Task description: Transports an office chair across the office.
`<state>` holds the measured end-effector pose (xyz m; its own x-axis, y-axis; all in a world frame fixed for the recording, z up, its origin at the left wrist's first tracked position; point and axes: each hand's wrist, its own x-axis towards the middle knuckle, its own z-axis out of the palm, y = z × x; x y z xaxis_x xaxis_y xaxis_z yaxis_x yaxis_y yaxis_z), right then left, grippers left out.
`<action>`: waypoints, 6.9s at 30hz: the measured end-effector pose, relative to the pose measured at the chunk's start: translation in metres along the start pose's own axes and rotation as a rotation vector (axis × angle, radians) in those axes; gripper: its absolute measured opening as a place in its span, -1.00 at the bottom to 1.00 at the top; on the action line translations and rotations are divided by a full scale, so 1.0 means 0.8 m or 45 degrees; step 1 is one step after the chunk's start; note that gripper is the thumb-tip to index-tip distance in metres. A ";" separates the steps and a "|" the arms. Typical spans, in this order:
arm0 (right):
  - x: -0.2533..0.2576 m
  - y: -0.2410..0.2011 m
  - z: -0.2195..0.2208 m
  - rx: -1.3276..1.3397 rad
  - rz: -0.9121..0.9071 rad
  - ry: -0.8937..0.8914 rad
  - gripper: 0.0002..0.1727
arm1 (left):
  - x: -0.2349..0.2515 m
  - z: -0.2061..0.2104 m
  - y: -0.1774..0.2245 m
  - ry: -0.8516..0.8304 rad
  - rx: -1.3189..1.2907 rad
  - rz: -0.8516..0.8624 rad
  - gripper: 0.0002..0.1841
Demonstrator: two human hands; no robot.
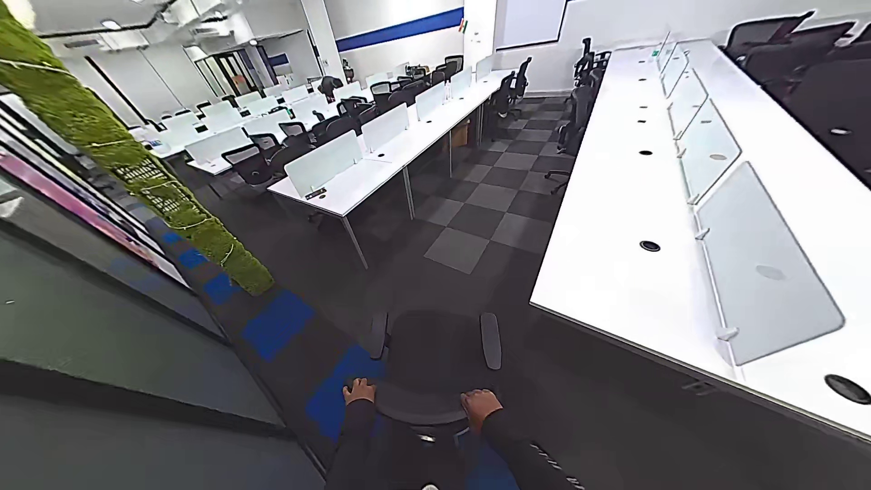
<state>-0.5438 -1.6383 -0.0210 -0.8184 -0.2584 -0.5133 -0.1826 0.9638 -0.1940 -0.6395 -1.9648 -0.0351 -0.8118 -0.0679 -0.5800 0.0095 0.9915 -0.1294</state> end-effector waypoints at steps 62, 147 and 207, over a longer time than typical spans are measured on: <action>0.470 -0.161 -0.248 0.301 0.433 0.118 -0.54 | 0.561 -0.393 -0.172 -0.069 0.400 0.613 -0.47; 0.940 1.222 -0.851 0.785 1.826 0.335 -0.56 | 1.331 -1.180 1.291 0.084 0.861 1.437 -0.40; 1.078 1.525 -0.997 1.358 2.232 0.424 -0.39 | 1.438 -1.339 1.949 0.312 1.502 2.208 -0.53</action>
<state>-1.9070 -0.6331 -0.0339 0.1955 0.8196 -0.5386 0.9384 -0.3159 -0.1401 -2.1838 -0.3782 -0.0425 0.3893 0.7323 -0.5587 0.8511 -0.5179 -0.0859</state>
